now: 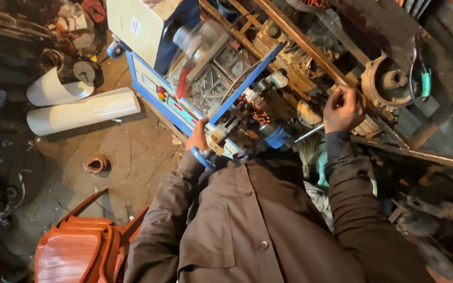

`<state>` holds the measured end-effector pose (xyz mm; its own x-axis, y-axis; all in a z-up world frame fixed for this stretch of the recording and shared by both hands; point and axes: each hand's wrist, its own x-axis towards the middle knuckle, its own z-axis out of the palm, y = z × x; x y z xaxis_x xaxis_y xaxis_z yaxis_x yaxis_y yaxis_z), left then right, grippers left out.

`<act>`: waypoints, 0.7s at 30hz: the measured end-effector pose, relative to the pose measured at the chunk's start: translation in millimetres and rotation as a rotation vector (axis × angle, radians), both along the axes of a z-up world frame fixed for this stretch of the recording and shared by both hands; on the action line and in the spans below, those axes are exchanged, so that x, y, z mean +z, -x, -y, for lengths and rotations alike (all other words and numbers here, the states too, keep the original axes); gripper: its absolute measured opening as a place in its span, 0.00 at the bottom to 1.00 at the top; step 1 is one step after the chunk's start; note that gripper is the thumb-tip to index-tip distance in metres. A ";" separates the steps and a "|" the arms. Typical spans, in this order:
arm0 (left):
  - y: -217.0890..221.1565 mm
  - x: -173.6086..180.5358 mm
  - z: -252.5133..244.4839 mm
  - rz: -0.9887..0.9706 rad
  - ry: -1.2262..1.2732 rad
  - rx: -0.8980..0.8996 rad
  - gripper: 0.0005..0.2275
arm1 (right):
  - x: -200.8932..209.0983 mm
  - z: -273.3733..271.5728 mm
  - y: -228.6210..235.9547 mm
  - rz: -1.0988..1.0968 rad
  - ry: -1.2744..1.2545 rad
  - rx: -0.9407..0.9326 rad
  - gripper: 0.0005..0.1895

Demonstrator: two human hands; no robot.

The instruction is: The person operates a blue benchtop machine in a cluttered workshop, repeatedly inserting small copper-colored cylindrical parts into the device and using a red-handled tool to adjust or secure them. The person cycles through multiple parts, placing them into the machine and manipulating the tool while the machine runs.

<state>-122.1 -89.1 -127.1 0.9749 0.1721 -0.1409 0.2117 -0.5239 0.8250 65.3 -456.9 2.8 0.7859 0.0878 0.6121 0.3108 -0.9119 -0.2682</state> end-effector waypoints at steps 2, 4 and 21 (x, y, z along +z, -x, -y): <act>3.1 -0.5 -1.1 -0.023 0.002 -0.016 0.39 | -2.8 -0.2 2.1 -0.028 -0.032 -0.044 0.02; 7.2 3.5 -2.6 -0.058 0.013 -0.045 0.38 | -5.1 -0.8 0.7 0.021 -0.019 -0.028 0.02; -9.7 240.8 -18.7 0.404 -0.537 -0.755 0.28 | -4.6 -7.9 6.6 -0.006 -0.119 -0.108 0.05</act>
